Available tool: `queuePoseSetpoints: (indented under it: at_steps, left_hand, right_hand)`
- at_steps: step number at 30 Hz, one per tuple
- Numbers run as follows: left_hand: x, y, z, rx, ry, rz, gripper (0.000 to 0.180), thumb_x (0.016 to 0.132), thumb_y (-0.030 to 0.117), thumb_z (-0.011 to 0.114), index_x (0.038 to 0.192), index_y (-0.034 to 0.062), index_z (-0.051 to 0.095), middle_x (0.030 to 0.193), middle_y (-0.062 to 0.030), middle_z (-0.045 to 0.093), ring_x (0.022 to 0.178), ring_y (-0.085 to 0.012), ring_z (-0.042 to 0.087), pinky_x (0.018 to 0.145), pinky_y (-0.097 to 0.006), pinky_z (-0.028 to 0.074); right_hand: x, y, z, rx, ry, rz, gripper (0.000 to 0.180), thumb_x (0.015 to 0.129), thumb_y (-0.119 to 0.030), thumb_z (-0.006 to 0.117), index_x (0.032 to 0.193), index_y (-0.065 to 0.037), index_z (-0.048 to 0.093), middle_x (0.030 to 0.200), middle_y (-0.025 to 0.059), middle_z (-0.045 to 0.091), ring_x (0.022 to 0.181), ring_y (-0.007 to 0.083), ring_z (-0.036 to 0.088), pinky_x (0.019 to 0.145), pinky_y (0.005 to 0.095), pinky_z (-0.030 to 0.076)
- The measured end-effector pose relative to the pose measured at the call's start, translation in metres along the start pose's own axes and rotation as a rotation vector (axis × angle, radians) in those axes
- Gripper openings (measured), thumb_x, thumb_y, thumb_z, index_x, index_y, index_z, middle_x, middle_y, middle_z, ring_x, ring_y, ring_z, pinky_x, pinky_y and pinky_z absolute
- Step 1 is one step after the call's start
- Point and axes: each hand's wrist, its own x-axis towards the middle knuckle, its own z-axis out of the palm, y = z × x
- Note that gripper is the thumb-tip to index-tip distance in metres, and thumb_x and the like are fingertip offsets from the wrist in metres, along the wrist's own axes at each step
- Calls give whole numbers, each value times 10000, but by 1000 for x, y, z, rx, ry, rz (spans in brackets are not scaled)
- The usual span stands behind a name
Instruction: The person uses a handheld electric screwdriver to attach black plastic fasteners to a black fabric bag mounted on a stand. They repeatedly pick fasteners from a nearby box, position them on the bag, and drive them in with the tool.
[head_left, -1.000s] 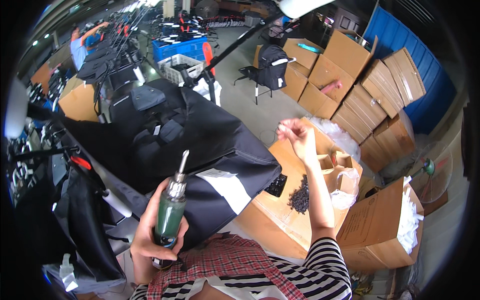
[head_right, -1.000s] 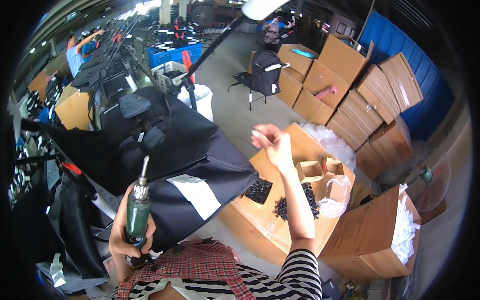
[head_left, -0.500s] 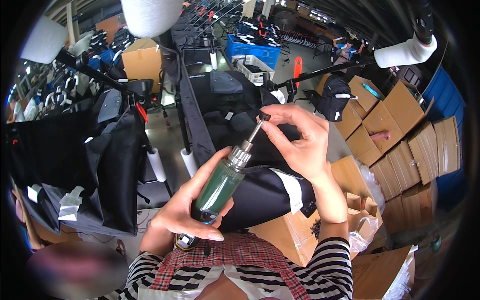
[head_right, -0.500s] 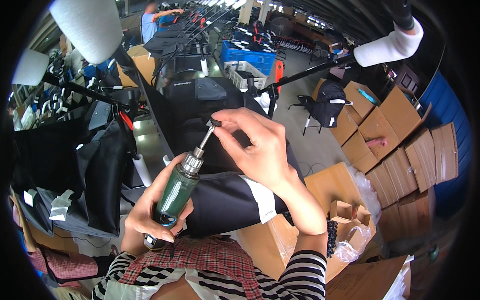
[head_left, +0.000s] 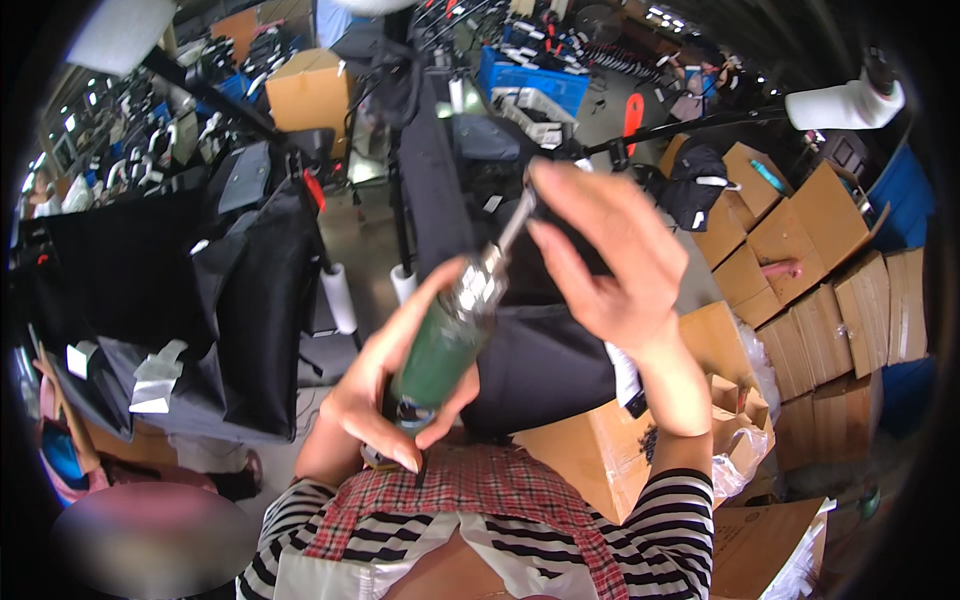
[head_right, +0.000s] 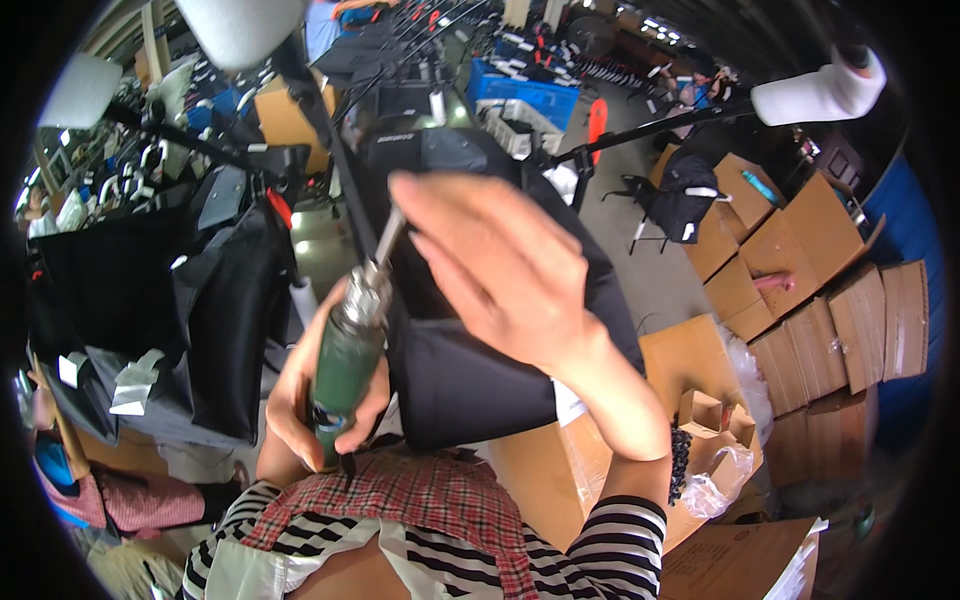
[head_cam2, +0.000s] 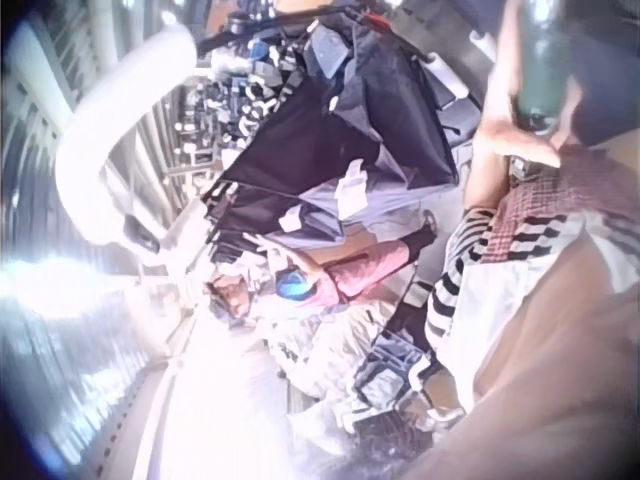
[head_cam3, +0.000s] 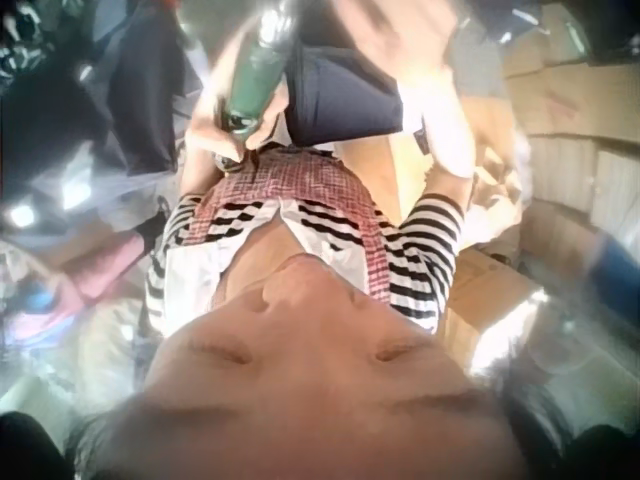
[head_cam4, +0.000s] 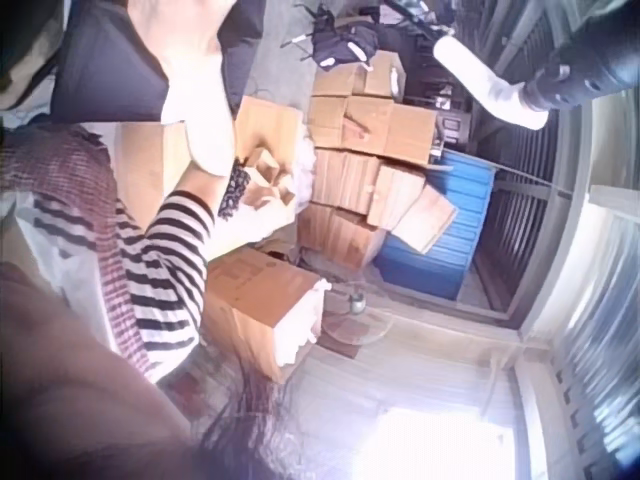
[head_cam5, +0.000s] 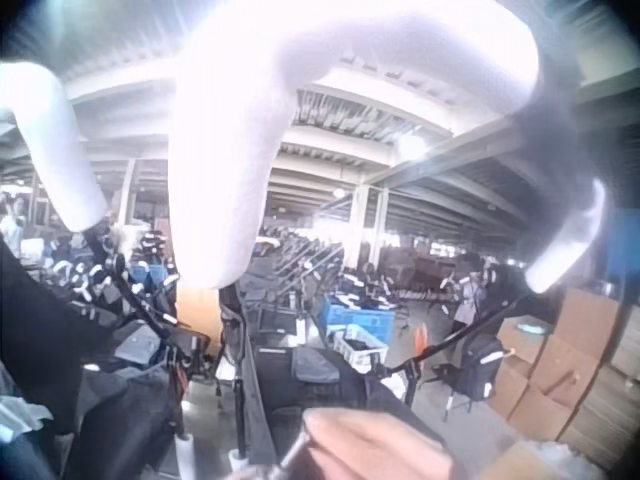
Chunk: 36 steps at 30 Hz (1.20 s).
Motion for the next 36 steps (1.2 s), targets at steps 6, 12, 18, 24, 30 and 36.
queuePoseSetpoints:
  at_steps: [6,12,18,24,30,36]
  left_hand:
    - [-12,29,-3,92,274,350,1353,629,93,851,1585,144,-104,867,-208,523,486,-221,593,431,-300,525]
    - [-9,34,-4,110,199,394,1323,623,74,839,1573,103,-81,785,-154,536,499,-203,603,478,-308,511]
    - [-48,39,-5,98,237,397,1252,623,-46,781,1539,104,-58,946,-171,559,637,-234,681,939,-567,555]
    - [-61,42,-12,188,316,323,1356,657,-56,769,1553,194,-218,928,-157,552,632,-218,666,911,-520,571]
    - [-69,36,-29,186,326,345,1208,712,-12,737,1566,173,-96,954,-164,532,644,-231,672,926,-575,555]
    - [-62,35,-31,265,378,370,1081,721,22,747,1529,56,30,941,-159,522,632,-240,672,897,-596,572]
  right_hand:
    - [-5,-58,9,313,-508,465,316,857,-50,715,1140,37,605,1042,172,687,876,294,704,783,375,574]
    - [-41,-73,61,485,-655,568,438,784,138,566,1219,95,534,905,186,676,814,354,700,729,416,585]
    - [15,-59,85,580,-150,699,294,1089,-139,424,1268,37,576,742,48,633,653,93,614,628,255,517]
    - [52,-63,99,540,-90,595,333,1090,-218,439,1122,33,655,717,32,589,580,71,525,523,241,433]
    - [-13,-16,109,-448,-445,396,167,868,-36,607,1035,-41,595,729,129,645,594,325,680,494,417,545]
    - [2,48,101,-402,-284,322,112,935,-112,652,990,-17,629,774,141,653,653,385,643,573,436,523]
